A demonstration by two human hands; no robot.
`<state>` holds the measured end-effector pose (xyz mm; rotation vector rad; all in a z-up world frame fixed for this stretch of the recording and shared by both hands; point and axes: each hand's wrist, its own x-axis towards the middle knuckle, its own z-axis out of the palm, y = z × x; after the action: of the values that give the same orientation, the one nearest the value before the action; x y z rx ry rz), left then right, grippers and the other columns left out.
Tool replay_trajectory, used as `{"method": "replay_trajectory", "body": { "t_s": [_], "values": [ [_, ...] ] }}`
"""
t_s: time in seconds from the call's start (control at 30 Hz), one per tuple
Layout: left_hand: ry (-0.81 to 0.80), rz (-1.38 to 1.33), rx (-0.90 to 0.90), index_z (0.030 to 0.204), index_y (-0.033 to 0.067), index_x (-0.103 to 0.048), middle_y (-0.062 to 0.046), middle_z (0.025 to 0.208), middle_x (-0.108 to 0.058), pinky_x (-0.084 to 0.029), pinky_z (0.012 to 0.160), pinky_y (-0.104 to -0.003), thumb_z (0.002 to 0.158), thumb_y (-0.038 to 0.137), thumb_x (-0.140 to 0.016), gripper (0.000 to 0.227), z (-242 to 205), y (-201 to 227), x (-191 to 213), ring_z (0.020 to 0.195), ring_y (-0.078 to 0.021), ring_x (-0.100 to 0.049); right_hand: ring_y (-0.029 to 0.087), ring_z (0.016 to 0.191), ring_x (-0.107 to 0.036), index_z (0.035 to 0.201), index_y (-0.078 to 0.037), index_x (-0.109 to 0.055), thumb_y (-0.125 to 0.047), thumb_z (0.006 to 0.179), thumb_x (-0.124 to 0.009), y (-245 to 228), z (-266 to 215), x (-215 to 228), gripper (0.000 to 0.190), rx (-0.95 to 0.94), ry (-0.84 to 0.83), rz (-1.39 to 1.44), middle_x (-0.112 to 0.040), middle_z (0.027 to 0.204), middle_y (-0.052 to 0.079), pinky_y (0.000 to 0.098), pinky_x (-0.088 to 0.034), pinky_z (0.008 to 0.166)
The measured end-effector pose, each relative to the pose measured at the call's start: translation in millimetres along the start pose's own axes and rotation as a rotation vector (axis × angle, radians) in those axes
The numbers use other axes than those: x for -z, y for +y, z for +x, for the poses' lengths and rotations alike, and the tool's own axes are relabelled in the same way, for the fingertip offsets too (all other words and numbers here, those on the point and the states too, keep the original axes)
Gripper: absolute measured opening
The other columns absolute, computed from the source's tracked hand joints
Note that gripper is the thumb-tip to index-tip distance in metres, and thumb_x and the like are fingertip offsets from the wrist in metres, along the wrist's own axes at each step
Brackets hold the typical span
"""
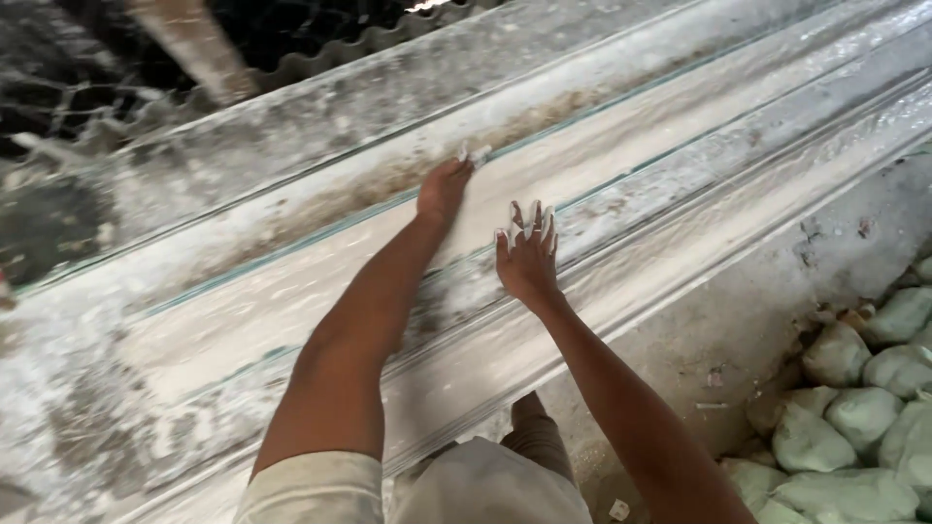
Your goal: The recorder is applying fiberglass strands and gypsum plaster slurry into a long mold tray to manufacture ceiling moldings.
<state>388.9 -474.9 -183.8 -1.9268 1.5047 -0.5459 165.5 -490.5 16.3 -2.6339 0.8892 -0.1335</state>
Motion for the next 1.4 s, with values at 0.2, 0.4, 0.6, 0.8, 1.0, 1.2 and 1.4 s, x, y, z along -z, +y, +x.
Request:
{"method": "replay_trajectory", "body": {
  "t_s": [0.2,0.4,0.6,0.8,1.0,1.2,1.4],
  "values": [
    [-0.109,0.061,0.052,0.159,0.0211,-0.027,0.012,0.164,-0.024,-0.012,0.124,-0.037,0.099,0.032,-0.037,0.062,111.5,13.7,47.2,0.151,-0.0126,-0.019,0.055,0.148,-0.012,0.157,0.001,-0.041,-0.036,0.103,-0.046,131.3,66.4,46.9,0.066,0.114,0.057,0.154,-0.02,0.16,0.034,0.0683,-0.012,0.115],
    [0.025,2.665,-0.527,0.153,0.0153,-0.044,0.001,0.163,-0.041,-0.012,0.121,-0.045,0.103,0.036,-0.043,0.054,237.6,47.2,69.3,0.151,-0.0206,-0.031,0.054,0.152,-0.011,0.141,0.014,-0.048,-0.037,0.109,-0.046,305.8,114.9,86.6,0.06,0.111,0.004,0.017,-0.02,0.163,0.037,0.0641,-0.013,0.123],
    [-0.203,2.686,-0.526,0.127,-0.0015,-0.061,-0.019,0.133,-0.065,-0.042,0.116,-0.042,0.094,0.024,-0.065,0.042,360.7,89.1,96.0,0.132,-0.0334,-0.057,0.053,0.152,-0.013,0.141,0.019,-0.046,-0.034,0.109,-0.044,413.9,157.7,138.4,0.062,0.148,0.089,0.039,-0.023,0.161,0.036,0.0617,-0.013,0.124],
    [-0.395,2.722,-0.571,0.115,-0.0066,-0.065,-0.019,0.11,-0.073,-0.051,0.103,-0.045,0.09,0.016,-0.071,0.034,503.6,129.8,147.8,0.105,-0.0337,-0.069,0.051,0.157,-0.014,0.129,0.021,-0.05,-0.035,0.111,-0.044,512.0,205.6,171.2,0.059,0.074,-0.003,-0.007,-0.025,0.167,0.031,0.0577,-0.012,0.129],
    [-0.403,2.679,-0.615,0.105,-0.0045,-0.065,-0.018,0.105,-0.072,-0.053,0.103,-0.046,0.088,0.018,-0.071,0.029,647.4,169.7,208.4,0.104,-0.0348,-0.069,0.052,0.152,-0.015,0.15,0.016,-0.035,-0.034,0.11,-0.043,635.2,303.3,209.3,0.065,0.147,0.044,0.136,-0.025,0.163,0.032,0.0629,-0.01,0.122],
    [-0.304,2.601,-0.673,0.101,-0.0074,-0.069,-0.015,0.107,-0.074,-0.052,0.106,-0.039,0.09,0.016,-0.069,0.026,807.4,250.0,229.4,0.107,-0.0305,-0.068,0.052,0.151,-0.014,0.157,0.01,-0.03,-0.036,0.11,-0.043,766.5,388.9,283.3,0.066,0.24,-0.069,0.024,-0.021,0.161,0.036,0.0625,-0.01,0.121],
    [-0.233,3.379,-1.34,0.126,0.0004,-0.066,-0.012,0.117,-0.073,-0.047,0.095,-0.033,0.085,0.033,-0.077,0.053,929.0,270.5,319.6,0.112,-0.0276,-0.067,0.05,0.15,-0.024,0.154,0.009,-0.036,-0.036,0.107,-0.044,899.8,458.5,341.9,0.065,0.195,0.079,0.039,-0.032,0.159,0.035,0.0606,-0.014,0.125]
  ]
}}
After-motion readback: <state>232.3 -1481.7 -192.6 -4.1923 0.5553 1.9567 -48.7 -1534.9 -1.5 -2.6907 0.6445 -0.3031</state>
